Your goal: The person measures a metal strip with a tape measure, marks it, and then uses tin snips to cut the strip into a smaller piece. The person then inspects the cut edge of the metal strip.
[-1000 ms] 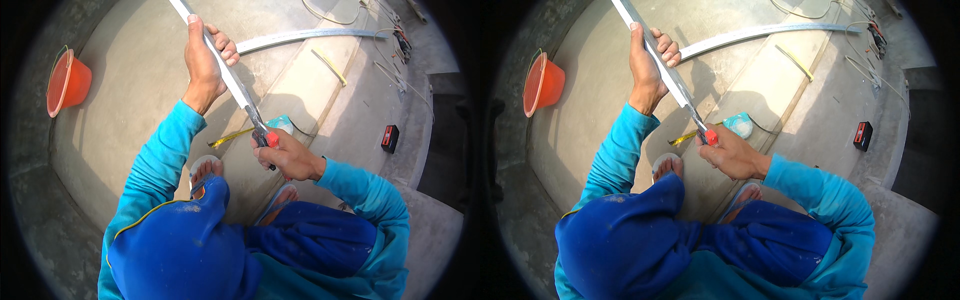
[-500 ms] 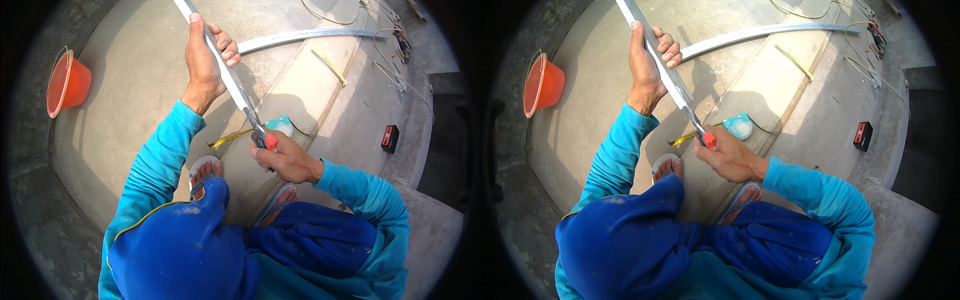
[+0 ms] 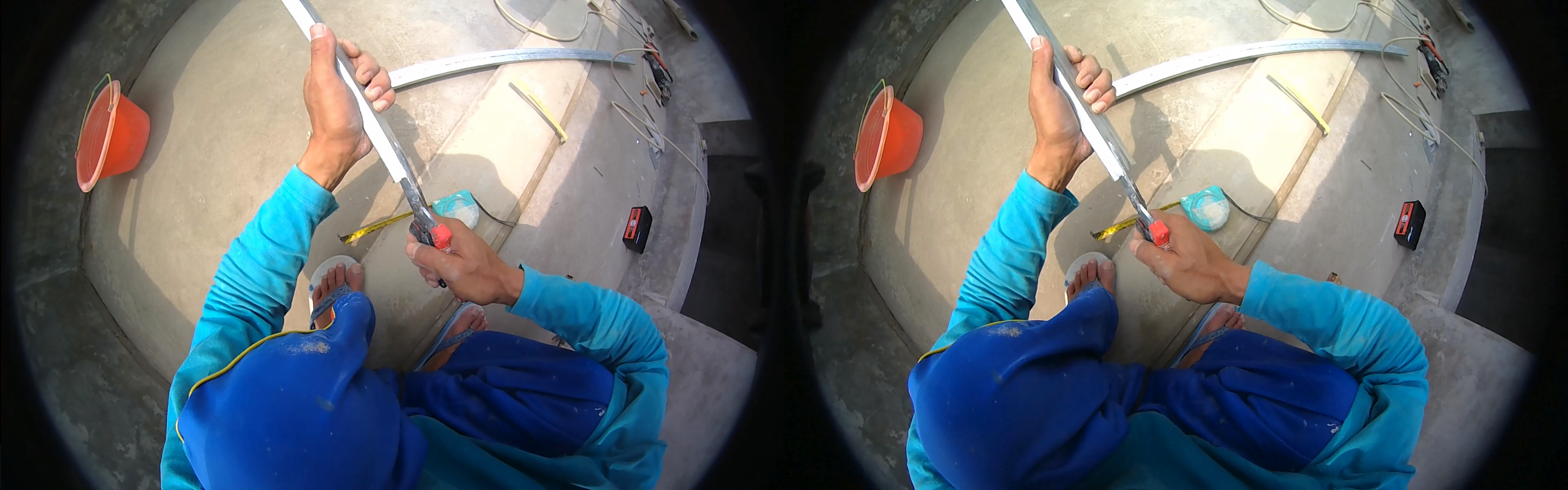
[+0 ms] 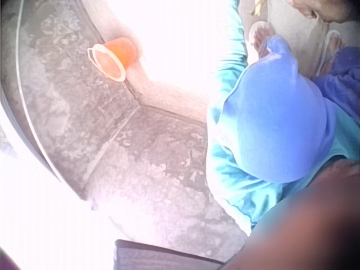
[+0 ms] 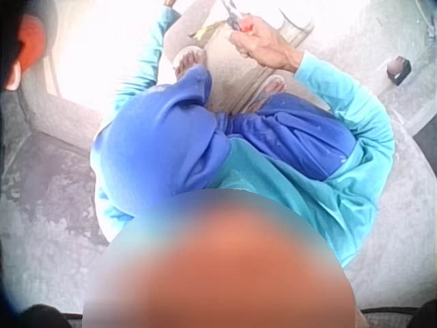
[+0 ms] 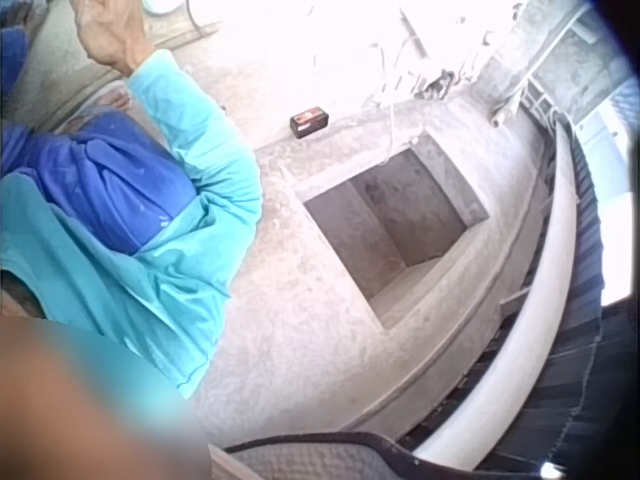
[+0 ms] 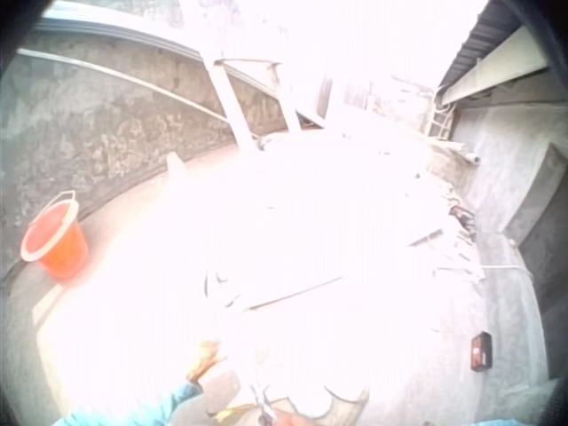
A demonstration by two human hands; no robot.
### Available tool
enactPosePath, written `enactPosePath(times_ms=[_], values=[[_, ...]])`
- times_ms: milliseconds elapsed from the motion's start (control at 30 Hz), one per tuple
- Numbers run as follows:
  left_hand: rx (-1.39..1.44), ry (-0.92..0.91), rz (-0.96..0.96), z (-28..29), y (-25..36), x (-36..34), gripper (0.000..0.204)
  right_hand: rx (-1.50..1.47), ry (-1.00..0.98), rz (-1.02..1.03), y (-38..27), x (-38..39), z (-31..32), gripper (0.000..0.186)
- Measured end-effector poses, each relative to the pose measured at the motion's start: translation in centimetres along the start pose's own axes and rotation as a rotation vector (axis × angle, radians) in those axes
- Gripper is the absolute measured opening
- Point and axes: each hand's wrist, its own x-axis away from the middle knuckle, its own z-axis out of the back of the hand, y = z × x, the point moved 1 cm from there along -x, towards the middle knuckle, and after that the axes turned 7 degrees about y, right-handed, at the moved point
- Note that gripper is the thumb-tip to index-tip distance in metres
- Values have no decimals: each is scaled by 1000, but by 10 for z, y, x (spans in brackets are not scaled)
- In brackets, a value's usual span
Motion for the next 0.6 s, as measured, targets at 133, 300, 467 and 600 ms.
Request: enactPosePath(times_ms=[133, 300, 467, 600], values=[[11, -2, -5, -1, 1, 1, 52, -45, 11, -4, 2, 1, -2, 24], [16, -12, -16, -3, 1, 0, 52, -78, 7, -25, 3, 0, -3, 24], [17, -16, -13, -2, 2, -1, 52, -66, 14, -31, 2, 1, -3, 22], [-73, 15, 48, -3, 3, 1, 45, 251, 224, 119, 3, -4, 1, 22]])
